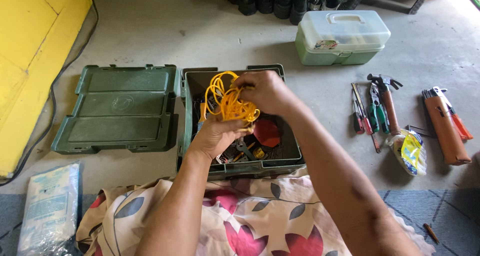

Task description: The person sits on the floor and sorts through a green toolbox, removing various tools and hardware items one by one and placing them on the floor beside the box. Items include a hammer, pliers, screwdrivers, a wrench, a paintbrush, and a bundle of nails.

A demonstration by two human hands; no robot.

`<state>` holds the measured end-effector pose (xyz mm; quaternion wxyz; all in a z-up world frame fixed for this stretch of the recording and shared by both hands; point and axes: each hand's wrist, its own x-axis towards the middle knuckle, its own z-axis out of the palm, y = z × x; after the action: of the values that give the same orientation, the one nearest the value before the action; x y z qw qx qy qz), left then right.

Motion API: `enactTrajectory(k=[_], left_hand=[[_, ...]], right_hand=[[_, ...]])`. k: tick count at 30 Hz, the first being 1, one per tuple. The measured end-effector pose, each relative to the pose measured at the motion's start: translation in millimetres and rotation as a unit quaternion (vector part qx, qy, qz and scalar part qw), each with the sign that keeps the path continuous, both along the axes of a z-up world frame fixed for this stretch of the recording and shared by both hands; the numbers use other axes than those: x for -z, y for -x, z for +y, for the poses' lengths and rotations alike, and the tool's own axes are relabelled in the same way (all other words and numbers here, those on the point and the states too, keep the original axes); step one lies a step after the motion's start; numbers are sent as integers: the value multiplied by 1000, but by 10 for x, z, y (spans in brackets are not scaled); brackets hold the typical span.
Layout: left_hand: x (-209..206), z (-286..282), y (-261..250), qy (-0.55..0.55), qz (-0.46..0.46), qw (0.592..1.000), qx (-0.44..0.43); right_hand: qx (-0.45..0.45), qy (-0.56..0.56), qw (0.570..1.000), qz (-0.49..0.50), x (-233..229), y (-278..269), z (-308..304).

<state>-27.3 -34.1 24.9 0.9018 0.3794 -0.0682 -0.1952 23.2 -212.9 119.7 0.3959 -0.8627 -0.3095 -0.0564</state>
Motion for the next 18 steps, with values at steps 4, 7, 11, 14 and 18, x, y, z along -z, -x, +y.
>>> enactTrajectory(k=[4,7,11,14,18], left_hand=[[-138,-7,0,4,29,994,-108],[-290,125,29,-72,52,982,-169],[-495,260,-16,-22,7,980,-199],[-568,326,-35,31,-29,986,-163],[-520,435,-37,39,-18,979,-198]], right_hand=[[-40,20,998,-32,136,46,135],[-21,-205,955,215,226,14,-36],[6,-398,870,290,573,-115,-333],[-69,-82,992,59,1128,-161,-149],[81,128,967,203,1634,-150,-7]])
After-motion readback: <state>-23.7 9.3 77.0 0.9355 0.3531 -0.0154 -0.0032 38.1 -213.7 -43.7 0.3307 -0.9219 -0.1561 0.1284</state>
